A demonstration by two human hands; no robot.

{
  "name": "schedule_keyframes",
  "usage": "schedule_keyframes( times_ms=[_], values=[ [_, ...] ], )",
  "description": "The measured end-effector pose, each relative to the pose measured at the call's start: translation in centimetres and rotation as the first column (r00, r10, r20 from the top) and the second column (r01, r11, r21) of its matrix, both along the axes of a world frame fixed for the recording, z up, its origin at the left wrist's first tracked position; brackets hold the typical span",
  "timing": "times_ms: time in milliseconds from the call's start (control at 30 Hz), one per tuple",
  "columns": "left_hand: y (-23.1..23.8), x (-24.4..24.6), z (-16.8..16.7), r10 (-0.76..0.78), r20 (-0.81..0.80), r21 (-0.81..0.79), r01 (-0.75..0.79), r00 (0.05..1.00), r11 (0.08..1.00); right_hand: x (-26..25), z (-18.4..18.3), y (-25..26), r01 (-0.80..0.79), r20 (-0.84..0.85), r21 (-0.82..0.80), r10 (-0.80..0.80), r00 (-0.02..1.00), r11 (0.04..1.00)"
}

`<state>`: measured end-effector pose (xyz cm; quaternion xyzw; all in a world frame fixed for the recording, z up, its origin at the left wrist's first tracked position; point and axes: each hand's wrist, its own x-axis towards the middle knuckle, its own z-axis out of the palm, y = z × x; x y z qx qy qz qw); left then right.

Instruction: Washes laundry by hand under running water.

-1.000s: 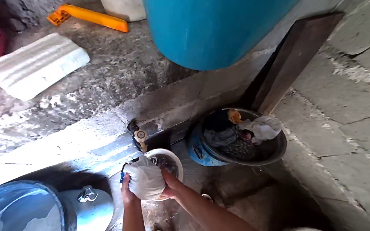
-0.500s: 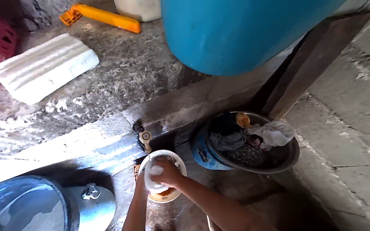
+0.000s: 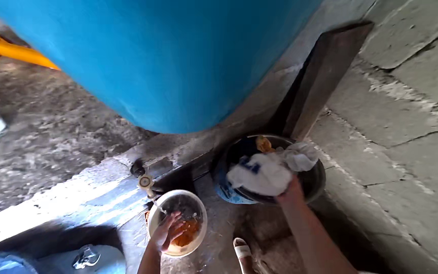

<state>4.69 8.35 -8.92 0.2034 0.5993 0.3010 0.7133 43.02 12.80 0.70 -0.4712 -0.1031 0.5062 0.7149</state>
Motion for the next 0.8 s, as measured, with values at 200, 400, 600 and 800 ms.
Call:
schedule_keyframes(
  times_ms=[200, 400, 600, 800],
  values=[
    [1.9, -1.5, -8.5, -0.28, -0.458, -0.173, 0.225, 0.844, 0.959, 11.4, -5.7, 1.3, 0.131, 0.533, -0.408, 0.119, 0.838, 0.903],
    [8.5, 1.9, -18.0, -0.566, -0.65, -0.305, 0.508, 0.508, 0.806, 12.1, -10.9, -2.7, 0.097, 0.719, -0.674, 0.68, -0.144, 0.733],
    [11.2, 8.1, -14.5, -0.71, -0.698, -0.34, 0.826, 0.098, 0.449, 12.8, -12.6, -4.3, -0.038, 0.863, -0.478, 0.462, -0.204, 0.877],
    [11.1, 12.9, -11.5, -0.635, -0.544, -0.425, 0.472, 0.549, 0.772, 13.0, -13.8, -4.5, -0.073, 0.911, -0.398, 0.385, -0.147, 0.915]
  ],
)
